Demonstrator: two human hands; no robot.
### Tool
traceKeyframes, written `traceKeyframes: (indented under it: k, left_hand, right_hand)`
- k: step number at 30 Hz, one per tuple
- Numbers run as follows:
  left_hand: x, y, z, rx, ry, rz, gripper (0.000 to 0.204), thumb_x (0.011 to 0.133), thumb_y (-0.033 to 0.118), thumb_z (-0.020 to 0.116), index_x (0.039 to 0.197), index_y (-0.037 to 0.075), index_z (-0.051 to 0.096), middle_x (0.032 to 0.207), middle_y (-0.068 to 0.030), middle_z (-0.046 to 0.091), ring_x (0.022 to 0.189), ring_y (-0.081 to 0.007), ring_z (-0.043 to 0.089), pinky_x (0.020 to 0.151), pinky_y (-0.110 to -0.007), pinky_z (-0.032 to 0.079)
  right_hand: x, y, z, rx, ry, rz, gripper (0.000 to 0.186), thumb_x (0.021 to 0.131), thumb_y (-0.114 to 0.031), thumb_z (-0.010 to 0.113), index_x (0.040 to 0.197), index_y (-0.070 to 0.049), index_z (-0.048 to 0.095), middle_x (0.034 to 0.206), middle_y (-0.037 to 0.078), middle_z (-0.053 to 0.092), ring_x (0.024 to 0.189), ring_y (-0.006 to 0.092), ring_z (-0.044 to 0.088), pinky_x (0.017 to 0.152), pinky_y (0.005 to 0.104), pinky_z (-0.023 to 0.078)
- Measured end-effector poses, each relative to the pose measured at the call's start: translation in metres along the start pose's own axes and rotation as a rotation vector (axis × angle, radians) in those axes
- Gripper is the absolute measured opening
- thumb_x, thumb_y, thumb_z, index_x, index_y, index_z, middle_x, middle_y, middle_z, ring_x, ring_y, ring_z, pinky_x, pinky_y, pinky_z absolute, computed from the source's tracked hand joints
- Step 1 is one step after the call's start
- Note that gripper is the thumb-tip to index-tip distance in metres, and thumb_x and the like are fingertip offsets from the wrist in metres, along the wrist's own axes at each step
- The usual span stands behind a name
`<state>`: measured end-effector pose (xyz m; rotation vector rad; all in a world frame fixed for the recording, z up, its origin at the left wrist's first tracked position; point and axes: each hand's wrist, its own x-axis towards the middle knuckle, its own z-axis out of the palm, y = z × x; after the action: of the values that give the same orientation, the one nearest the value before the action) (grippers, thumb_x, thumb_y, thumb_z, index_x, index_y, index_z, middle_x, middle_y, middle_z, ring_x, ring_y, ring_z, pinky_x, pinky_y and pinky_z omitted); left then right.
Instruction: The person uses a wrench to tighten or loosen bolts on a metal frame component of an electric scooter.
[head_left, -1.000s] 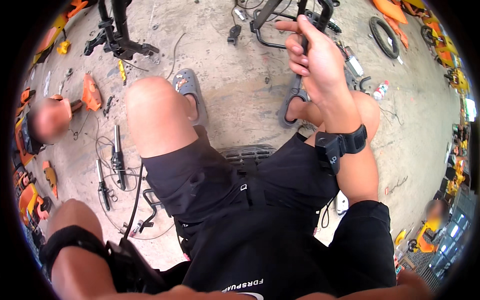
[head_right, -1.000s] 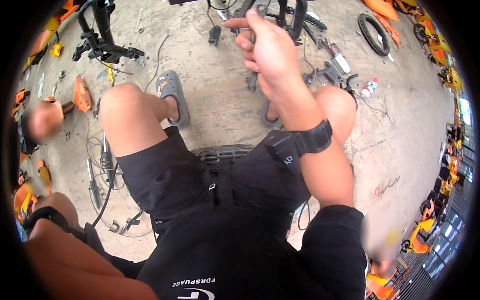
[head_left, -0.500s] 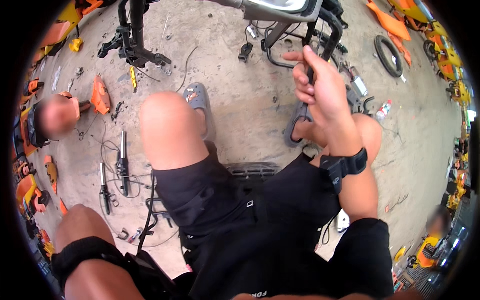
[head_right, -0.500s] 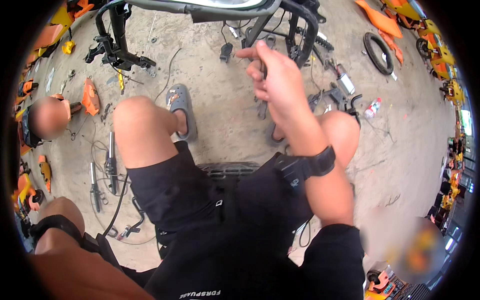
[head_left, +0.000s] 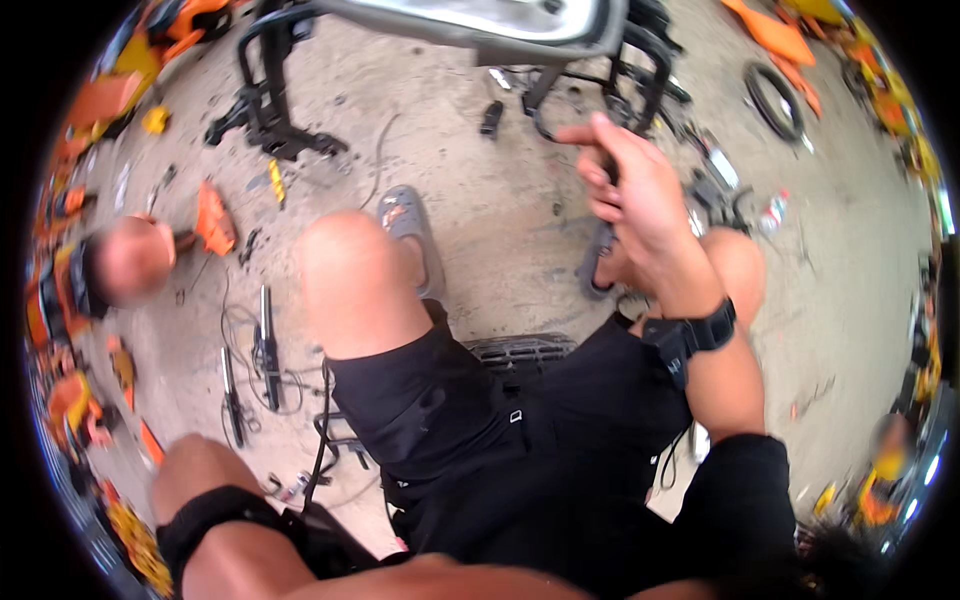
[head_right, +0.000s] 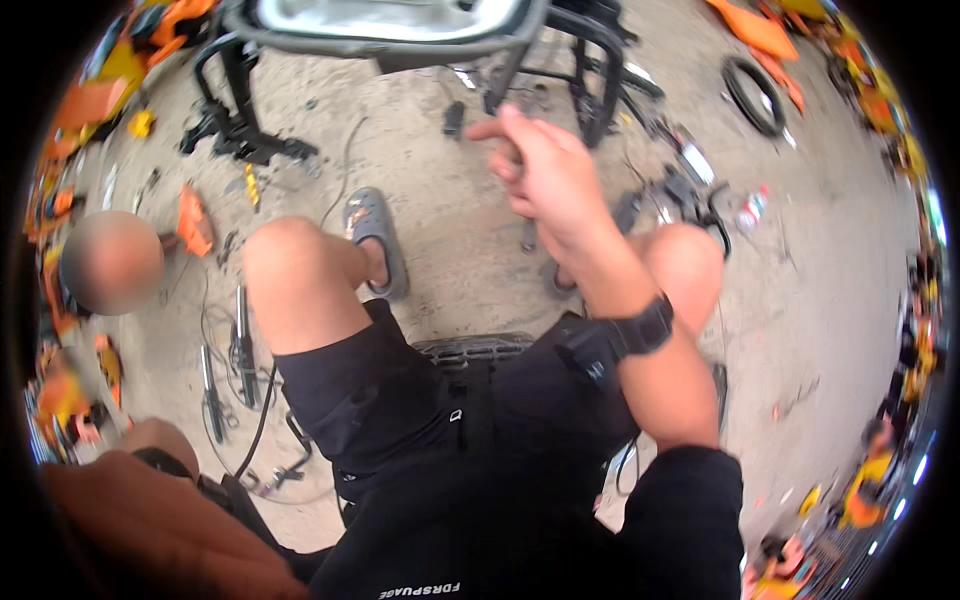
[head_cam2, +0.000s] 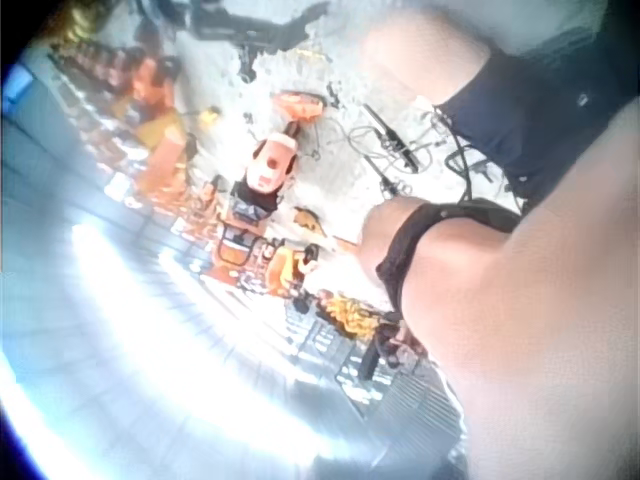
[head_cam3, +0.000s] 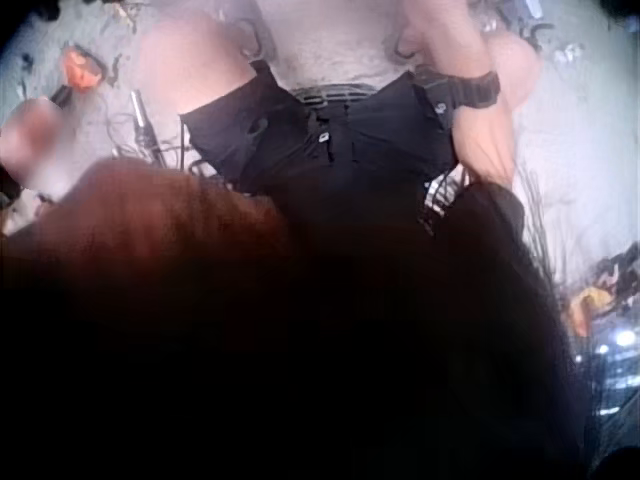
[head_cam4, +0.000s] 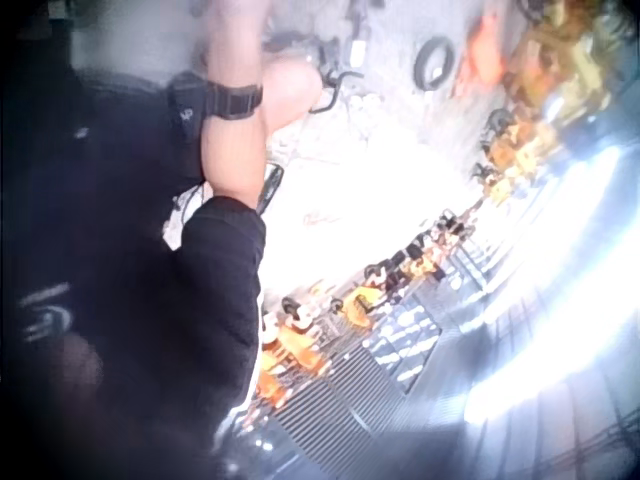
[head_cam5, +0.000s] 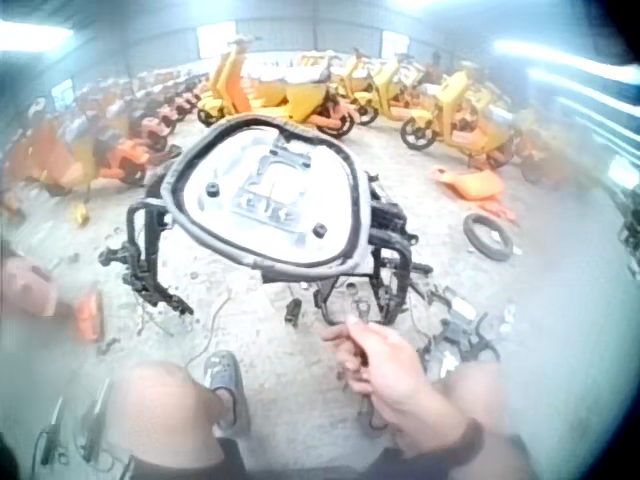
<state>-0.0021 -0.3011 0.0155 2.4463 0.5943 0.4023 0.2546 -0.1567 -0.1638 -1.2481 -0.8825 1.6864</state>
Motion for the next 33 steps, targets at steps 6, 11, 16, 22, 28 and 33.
traceKeyframes:
  k: [6, 11, 16, 22, 28, 33]
  left_hand:
    - [0.006, -0.005, -0.008, -0.041, -0.004, 0.006, 0.014, 0.072, 0.014, 0.074, 0.085, 0.015, 0.068, 0.071, 0.0003, 0.054, 0.062, -0.0133, 0.053, 0.058, -0.028, 0.044]
    - [-0.001, 0.004, -0.016, -0.014, -0.003, -0.039, 0.013, 0.072, 0.014, 0.074, 0.084, 0.016, 0.068, 0.07, 0.0012, 0.053, 0.061, -0.0126, 0.052, 0.057, -0.028, 0.044]
    - [0.001, -0.003, -0.013, 0.001, 0.012, -0.032, 0.013, 0.071, 0.015, 0.074, 0.082, 0.017, 0.068, 0.069, 0.0021, 0.052, 0.06, -0.012, 0.052, 0.056, -0.028, 0.043]
    - [0.002, 0.003, -0.021, -0.055, 0.015, -0.005, 0.012, 0.071, 0.016, 0.074, 0.081, 0.018, 0.068, 0.067, 0.0033, 0.05, 0.059, -0.0112, 0.051, 0.055, -0.028, 0.042]
    - [0.002, 0.019, -0.028, -0.035, 0.047, -0.056, 0.011, 0.071, 0.017, 0.075, 0.079, 0.02, 0.067, 0.065, 0.0044, 0.049, 0.058, -0.0105, 0.049, 0.054, -0.027, 0.041]
    - [0.022, 0.028, -0.022, -0.03, 0.049, -0.125, 0.011, 0.071, 0.017, 0.075, 0.078, 0.021, 0.067, 0.064, 0.0054, 0.048, 0.057, -0.0098, 0.049, 0.054, -0.027, 0.041]
  right_hand:
    - [0.004, -0.001, -0.017, 0.033, 0.018, -0.032, 0.041, 0.105, -0.032, 0.041, 0.111, 0.004, 0.059, 0.065, -0.006, 0.041, 0.048, 0.0009, 0.028, 0.041, 0.0164, 0.023]
    - [0.004, 0.004, -0.012, 0.031, 0.012, -0.023, 0.037, 0.102, -0.034, 0.047, 0.105, -0.002, 0.065, 0.066, -0.007, 0.044, 0.05, 0.0013, 0.029, 0.042, 0.0183, 0.022]
    - [0.002, 0.0, -0.01, 0.006, 0.014, 0.008, 0.038, 0.103, -0.033, 0.046, 0.106, 0.0, 0.064, 0.066, -0.006, 0.044, 0.052, 0.0018, 0.031, 0.044, 0.018, 0.024]
    - [-0.001, -0.002, -0.02, -0.007, 0.067, -0.013, 0.038, 0.104, -0.031, 0.043, 0.111, 0.002, 0.06, 0.064, -0.007, 0.039, 0.048, 0.0006, 0.027, 0.041, 0.0167, 0.022]
    - [-0.008, 0.007, -0.014, 0.041, 0.026, -0.01, 0.038, 0.101, -0.036, 0.05, 0.106, -0.001, 0.066, 0.065, -0.007, 0.042, 0.05, 0.0017, 0.03, 0.042, 0.0195, 0.021]
    - [-0.012, 0.01, -0.007, -0.028, -0.069, -0.134, 0.037, 0.103, -0.032, 0.046, 0.115, -0.001, 0.063, 0.068, -0.007, 0.041, 0.054, 0.0019, 0.029, 0.046, 0.0193, 0.022]
